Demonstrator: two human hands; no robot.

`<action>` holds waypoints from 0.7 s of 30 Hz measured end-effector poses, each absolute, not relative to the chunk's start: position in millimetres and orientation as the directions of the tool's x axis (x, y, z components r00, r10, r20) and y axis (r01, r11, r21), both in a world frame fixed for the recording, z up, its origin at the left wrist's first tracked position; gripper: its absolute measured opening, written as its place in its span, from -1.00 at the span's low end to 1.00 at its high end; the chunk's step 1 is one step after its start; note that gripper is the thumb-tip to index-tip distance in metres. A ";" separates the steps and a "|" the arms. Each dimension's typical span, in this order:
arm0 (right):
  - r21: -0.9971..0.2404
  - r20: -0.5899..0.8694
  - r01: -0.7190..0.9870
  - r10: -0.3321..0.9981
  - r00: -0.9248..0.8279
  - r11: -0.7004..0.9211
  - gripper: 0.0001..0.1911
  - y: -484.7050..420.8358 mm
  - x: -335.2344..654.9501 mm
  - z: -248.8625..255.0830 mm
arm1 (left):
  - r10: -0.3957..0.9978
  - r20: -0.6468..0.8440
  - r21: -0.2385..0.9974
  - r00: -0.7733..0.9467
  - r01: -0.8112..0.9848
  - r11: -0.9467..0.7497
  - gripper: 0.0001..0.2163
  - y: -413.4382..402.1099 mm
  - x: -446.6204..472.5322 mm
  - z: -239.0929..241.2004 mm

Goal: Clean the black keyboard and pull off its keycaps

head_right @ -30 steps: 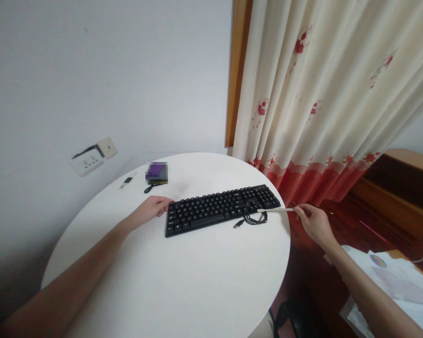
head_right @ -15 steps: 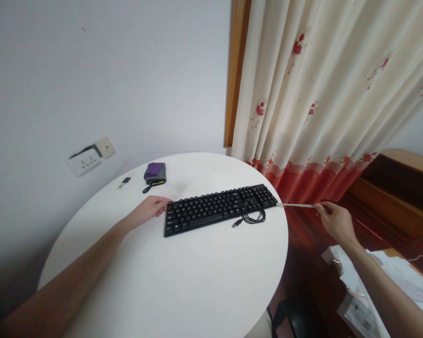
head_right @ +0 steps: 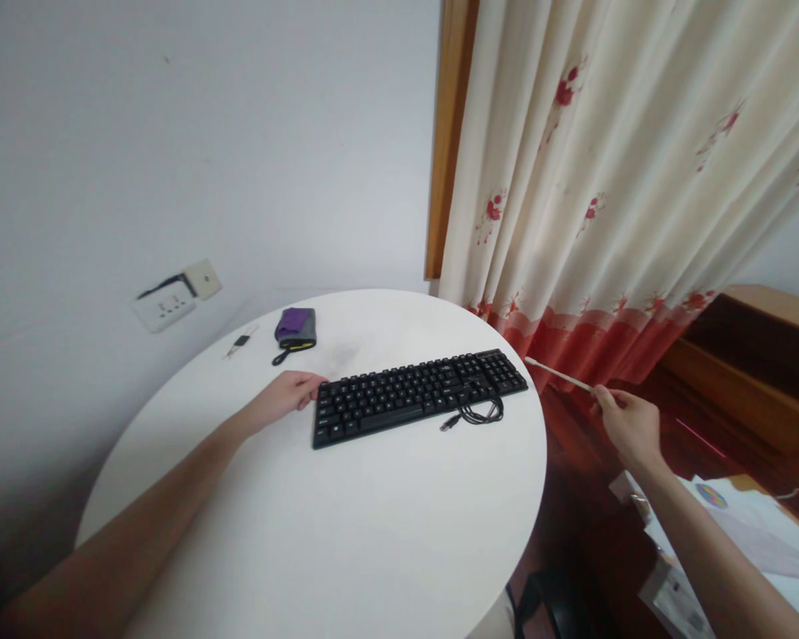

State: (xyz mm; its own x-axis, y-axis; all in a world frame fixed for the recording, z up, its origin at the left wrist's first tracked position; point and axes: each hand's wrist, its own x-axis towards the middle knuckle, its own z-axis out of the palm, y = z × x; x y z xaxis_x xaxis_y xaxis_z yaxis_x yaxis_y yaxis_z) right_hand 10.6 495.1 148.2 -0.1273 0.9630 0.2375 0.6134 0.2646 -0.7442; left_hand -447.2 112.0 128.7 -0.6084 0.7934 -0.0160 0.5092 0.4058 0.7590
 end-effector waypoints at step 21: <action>-0.501 0.377 0.722 0.872 -0.313 0.476 -0.45 461.7 38.5 103.7 | 0.787 -0.011 0.785 -0.617 0.482 0.389 -0.61 113.4 -442.7 131.9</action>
State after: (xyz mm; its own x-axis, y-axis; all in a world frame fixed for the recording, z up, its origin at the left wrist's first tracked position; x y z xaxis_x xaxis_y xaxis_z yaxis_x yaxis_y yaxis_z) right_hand 38.5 461.7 103.7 -0.3128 0.8717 0.3773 0.7223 0.4762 -0.5014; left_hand -442.7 113.4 131.9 -0.6174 0.7866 -0.0106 0.4823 0.3891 0.7848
